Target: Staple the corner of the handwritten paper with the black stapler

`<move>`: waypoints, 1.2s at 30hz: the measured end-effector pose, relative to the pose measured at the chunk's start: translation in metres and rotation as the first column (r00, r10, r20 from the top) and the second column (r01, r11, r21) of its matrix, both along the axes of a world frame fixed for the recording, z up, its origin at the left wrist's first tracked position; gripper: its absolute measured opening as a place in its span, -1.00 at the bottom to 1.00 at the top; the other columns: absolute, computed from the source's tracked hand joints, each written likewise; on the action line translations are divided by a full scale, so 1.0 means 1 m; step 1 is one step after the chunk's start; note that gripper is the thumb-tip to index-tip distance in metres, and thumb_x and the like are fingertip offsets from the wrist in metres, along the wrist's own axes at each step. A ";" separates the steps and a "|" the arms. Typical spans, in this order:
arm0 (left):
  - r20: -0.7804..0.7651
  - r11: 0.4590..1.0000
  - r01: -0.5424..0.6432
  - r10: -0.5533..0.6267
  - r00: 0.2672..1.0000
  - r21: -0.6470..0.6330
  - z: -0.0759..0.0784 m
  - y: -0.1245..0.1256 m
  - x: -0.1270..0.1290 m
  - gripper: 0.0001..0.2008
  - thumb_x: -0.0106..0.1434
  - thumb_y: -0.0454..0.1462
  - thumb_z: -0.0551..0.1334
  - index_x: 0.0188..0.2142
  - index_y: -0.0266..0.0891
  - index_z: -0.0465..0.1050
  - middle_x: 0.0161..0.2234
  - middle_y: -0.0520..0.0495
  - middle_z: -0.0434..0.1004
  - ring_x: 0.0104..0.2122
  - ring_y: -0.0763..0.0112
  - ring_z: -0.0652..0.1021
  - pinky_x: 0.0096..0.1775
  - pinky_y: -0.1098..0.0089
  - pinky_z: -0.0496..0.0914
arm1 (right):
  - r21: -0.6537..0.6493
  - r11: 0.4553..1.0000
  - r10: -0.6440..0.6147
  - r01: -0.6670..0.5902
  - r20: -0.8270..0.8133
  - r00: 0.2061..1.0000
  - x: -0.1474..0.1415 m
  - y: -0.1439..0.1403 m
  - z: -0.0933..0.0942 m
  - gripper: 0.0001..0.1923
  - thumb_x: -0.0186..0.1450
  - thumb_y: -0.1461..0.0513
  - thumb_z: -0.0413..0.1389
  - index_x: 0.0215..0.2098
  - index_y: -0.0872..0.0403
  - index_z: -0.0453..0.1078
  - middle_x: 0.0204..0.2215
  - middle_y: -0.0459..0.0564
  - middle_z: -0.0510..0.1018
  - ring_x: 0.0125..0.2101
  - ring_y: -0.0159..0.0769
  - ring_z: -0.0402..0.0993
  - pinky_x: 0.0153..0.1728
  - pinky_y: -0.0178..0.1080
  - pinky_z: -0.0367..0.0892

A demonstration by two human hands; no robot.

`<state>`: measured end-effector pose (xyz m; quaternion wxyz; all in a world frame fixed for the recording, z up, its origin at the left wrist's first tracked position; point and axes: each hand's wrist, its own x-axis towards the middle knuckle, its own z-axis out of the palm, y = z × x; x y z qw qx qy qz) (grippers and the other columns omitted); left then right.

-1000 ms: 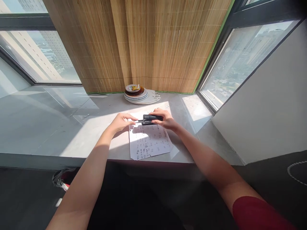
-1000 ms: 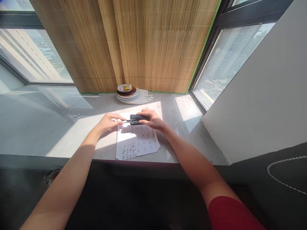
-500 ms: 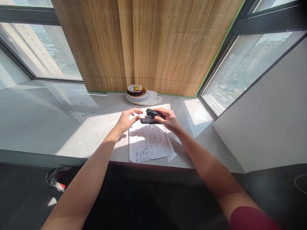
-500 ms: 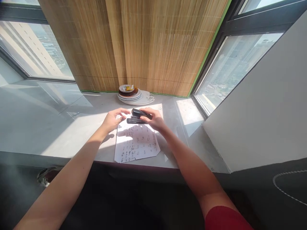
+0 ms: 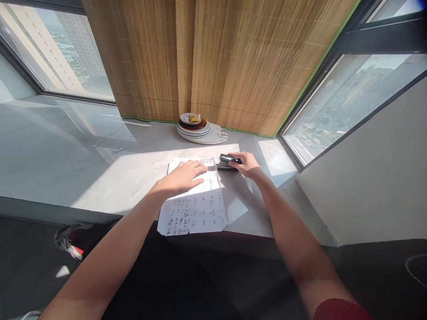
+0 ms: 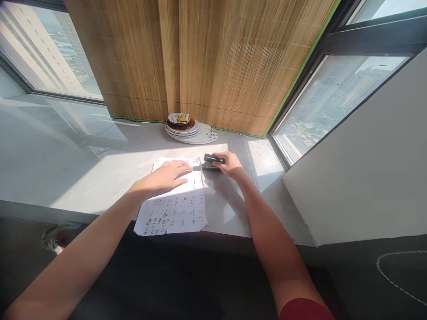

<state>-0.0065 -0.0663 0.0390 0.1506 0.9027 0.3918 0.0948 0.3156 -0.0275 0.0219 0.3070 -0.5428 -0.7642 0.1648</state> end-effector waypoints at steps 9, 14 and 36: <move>0.031 0.999 0.022 -0.023 0.999 0.029 -0.003 -0.005 0.021 -0.46 0.45 -0.05 0.31 0.38 0.00 0.52 0.50 -0.27 0.27 0.44 -0.29 0.29 0.42 -0.33 0.10 | 0.025 0.999 0.043 -0.044 0.034 0.999 -0.015 -0.002 -0.006 -0.63 0.34 0.30 0.28 0.08 -0.11 0.69 0.03 0.00 0.76 0.11 0.05 0.63 0.24 0.17 0.48; -0.008 0.998 0.054 -0.054 0.998 -0.036 -0.007 -0.007 0.020 -0.38 0.54 -0.03 0.22 0.52 -0.05 0.33 0.60 -0.25 0.04 0.57 -0.19 0.09 0.48 -0.38 -0.11 | 0.054 0.995 0.083 -0.090 0.110 0.990 -0.017 -0.005 -0.005 -0.52 0.40 0.30 0.18 0.23 -0.15 0.61 -0.05 -0.03 0.74 0.00 -0.02 0.57 0.16 0.08 0.47; -0.051 0.996 0.068 -0.065 0.997 0.049 -0.013 -0.006 0.019 -0.39 0.55 0.03 0.12 0.50 -0.02 0.34 0.58 -0.20 0.12 0.52 -0.12 0.19 0.47 -0.30 0.00 | 0.029 0.998 -0.062 0.056 0.546 0.836 -0.051 -0.019 0.006 -0.41 0.53 0.38 -0.04 0.36 -0.23 0.48 0.02 0.10 0.63 0.08 0.11 0.37 -0.04 0.01 0.23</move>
